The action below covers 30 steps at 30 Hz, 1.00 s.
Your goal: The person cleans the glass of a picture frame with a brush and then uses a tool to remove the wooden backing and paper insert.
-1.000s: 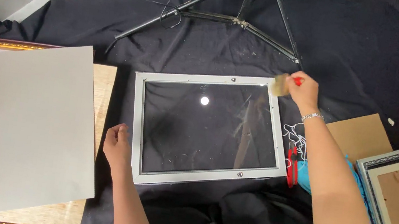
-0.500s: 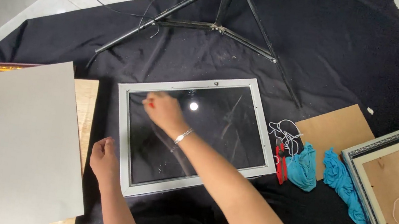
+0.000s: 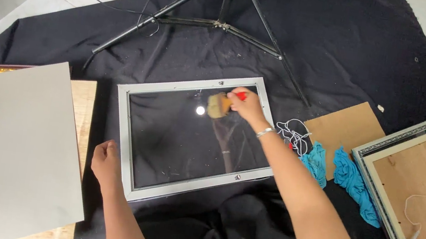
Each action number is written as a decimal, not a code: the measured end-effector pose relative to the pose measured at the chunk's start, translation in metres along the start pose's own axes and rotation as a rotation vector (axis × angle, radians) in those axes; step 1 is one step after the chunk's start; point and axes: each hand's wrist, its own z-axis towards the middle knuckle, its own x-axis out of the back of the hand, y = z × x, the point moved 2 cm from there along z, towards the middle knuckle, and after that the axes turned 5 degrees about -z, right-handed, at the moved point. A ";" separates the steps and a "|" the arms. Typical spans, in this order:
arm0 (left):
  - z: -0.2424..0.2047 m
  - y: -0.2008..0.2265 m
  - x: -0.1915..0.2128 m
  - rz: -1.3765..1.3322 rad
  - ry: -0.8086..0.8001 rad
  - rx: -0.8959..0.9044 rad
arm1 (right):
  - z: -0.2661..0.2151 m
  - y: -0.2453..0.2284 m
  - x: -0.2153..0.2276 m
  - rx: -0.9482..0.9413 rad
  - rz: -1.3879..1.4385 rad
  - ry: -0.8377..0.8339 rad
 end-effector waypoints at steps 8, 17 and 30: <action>0.003 -0.009 -0.005 0.033 0.005 -0.066 | -0.024 0.006 0.077 0.333 -1.028 0.404; 0.004 -0.006 -0.002 0.007 0.064 -0.149 | -0.140 -0.076 -0.160 0.580 -0.768 0.090; 0.010 -0.011 0.005 -0.106 0.242 -0.212 | -0.089 -0.009 -0.035 -0.134 0.129 -0.052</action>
